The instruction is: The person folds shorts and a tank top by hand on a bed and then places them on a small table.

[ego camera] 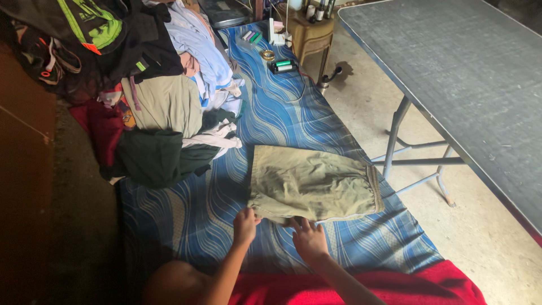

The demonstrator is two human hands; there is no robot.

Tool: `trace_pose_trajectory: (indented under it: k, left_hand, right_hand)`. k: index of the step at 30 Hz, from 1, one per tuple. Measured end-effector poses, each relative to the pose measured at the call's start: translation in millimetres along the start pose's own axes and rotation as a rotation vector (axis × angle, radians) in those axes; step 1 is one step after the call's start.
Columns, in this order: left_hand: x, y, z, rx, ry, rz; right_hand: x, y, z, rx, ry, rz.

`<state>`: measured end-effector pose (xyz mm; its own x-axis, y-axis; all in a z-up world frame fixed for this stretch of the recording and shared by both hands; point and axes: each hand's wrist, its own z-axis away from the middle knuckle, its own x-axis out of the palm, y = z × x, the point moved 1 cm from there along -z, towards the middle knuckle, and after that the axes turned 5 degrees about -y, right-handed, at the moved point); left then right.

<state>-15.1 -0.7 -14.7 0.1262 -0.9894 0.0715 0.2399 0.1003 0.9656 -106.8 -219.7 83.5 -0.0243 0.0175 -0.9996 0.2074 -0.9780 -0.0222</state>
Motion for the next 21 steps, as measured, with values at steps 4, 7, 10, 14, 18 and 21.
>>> trace_pose_trajectory:
  k: [4, 7, 10, 14, 18, 21]
  left_hand:
    - [-13.3, -6.4, -11.1, -0.187, -0.108, 0.182]
    - [-21.8, 24.7, 8.6, -0.199, -0.135, 0.073]
    - [-7.7, 58.0, 38.2, -0.049, -0.223, -0.069]
    - [11.3, 66.5, 54.6, 0.113, -0.343, -0.047]
    - [19.0, 51.3, 67.9, 0.167, -0.490, 0.040]
    - [7.3, 48.8, 53.7, 0.188, -0.342, -0.128]
  right_hand:
    - [-6.5, -2.9, -2.4, 0.002, 0.061, 0.063]
    - [-24.2, -3.6, -2.4, 0.115, -0.035, -0.175]
    - [-32.5, -2.4, -3.5, 0.160, 0.162, -0.511]
    - [-21.3, -12.4, -15.8, 0.515, 0.229, -0.874]
    - [-16.6, -19.5, -30.7, 0.759, 0.351, -0.868]
    - [-20.4, -13.6, -25.1, 0.579, 0.434, -0.813]
